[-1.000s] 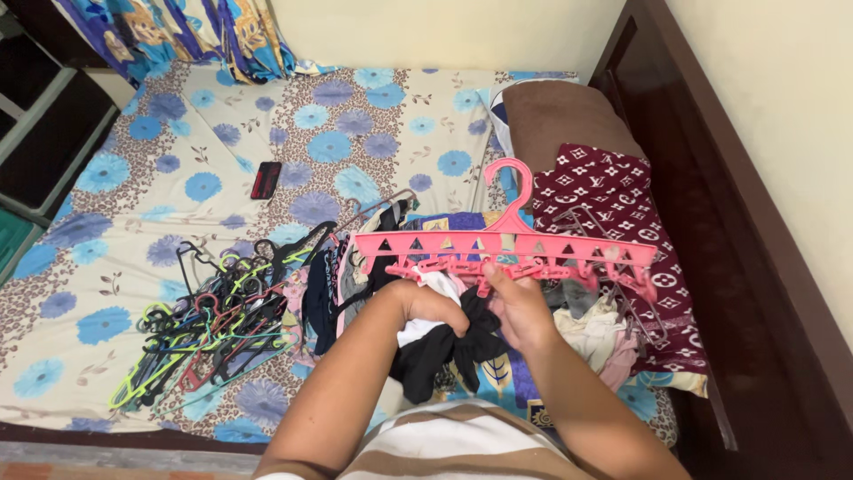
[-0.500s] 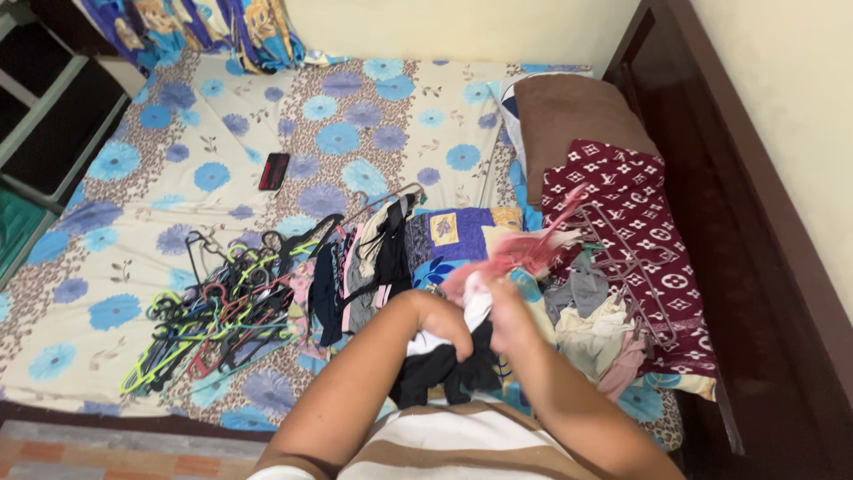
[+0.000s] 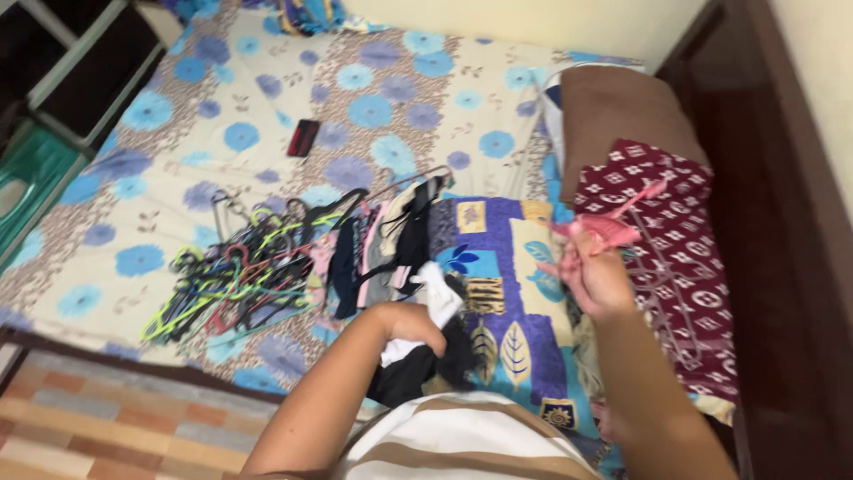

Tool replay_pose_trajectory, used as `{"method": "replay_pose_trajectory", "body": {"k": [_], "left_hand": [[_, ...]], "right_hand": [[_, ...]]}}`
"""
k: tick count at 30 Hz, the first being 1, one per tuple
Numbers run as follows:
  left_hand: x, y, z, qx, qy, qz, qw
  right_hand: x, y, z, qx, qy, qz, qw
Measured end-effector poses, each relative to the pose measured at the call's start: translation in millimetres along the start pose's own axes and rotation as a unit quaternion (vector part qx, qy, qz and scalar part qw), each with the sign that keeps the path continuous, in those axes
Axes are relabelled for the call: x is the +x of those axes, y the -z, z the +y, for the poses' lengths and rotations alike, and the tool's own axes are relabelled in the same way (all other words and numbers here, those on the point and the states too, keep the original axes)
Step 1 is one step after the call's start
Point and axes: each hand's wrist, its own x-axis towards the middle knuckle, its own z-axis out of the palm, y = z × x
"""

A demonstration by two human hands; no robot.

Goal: The person unhooks several garments from a multi-clip laundry hanger, sorts them on a bed and table, and places them into a wardrobe and drawer. They then gather a pile of empty plastic hangers from the bed and hang them inside the wardrobe, before retrieving a shirt and bag from a door hook, folding the shirt, and placing it into a drawer.

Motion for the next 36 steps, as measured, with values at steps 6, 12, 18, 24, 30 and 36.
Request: {"method": "replay_pose_trajectory", "body": {"k": [6,12,18,24,30,36], "left_hand": [[10,-25,-96,-0.219,-0.039,0.293,0.93],[-15,-36,-147,-0.302,0.025,0.394,0.868],[-75,-44,-176,-0.409,0.105,0.345,0.838],[-80,-56,-217,-0.456,-0.023,0.383,0.803],[-61,-39,-224,-0.405,0.049,0.334,0.85],[-32,-25,-194,-0.39,-0.045,0.303,0.868]], "right_hand": [[24,-20,71,-0.594,-0.138,-0.113,0.785],[42,-68,129,-0.783,0.152,-0.214,0.565],[63,-180,121,-0.742,0.151,-0.157,0.634],[106,-315,155,-0.679,0.298,-0.292,0.604],[123,-361,274,-0.443,-0.036,-0.525,0.725],[73,-199,283,-0.429,-0.123,-0.373,0.813]]}}
